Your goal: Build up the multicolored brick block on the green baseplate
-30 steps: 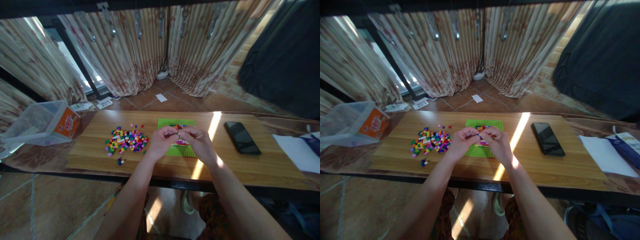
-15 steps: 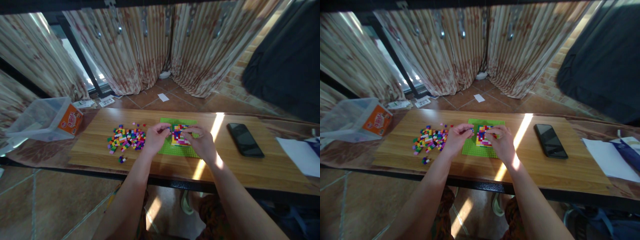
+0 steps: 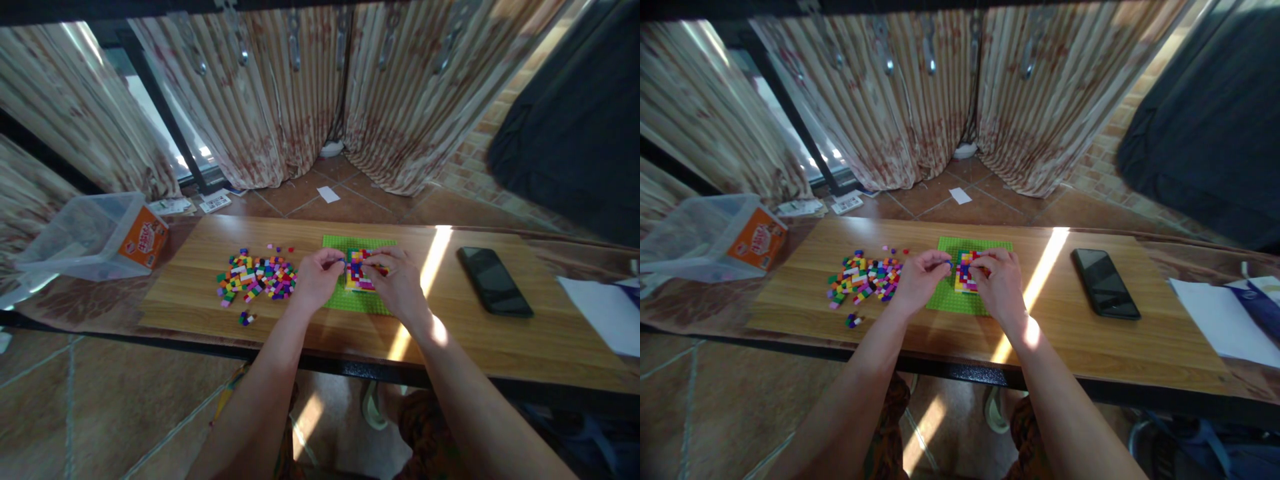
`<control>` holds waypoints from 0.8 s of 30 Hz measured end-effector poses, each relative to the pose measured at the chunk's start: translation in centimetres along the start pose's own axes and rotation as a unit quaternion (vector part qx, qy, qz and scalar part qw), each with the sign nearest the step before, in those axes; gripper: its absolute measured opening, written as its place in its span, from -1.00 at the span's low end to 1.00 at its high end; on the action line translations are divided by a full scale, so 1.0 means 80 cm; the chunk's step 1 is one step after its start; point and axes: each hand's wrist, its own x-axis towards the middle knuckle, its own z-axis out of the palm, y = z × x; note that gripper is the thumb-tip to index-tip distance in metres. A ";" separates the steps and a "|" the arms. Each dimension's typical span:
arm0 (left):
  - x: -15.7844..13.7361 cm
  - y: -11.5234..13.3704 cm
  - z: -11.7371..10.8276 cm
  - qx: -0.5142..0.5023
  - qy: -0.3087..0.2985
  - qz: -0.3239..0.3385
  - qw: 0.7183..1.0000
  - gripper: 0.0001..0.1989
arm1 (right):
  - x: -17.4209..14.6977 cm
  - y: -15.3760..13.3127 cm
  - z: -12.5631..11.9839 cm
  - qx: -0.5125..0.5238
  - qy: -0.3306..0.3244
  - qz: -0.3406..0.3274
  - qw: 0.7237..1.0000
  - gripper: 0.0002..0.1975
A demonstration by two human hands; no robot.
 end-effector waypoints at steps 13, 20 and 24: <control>0.001 -0.001 0.000 0.009 -0.012 0.009 1.000 -0.87 | -0.001 -0.004 -0.002 -0.041 -0.015 -0.046 0.998 -0.78; 0.000 -0.002 0.001 -0.006 -0.016 -0.001 1.000 -0.89 | -0.002 -0.005 0.003 0.018 0.008 0.018 1.000 -0.85; 0.000 -0.003 0.001 -0.028 -0.008 -0.022 0.999 -0.91 | -0.001 0.002 0.007 0.033 0.052 0.110 0.992 -0.91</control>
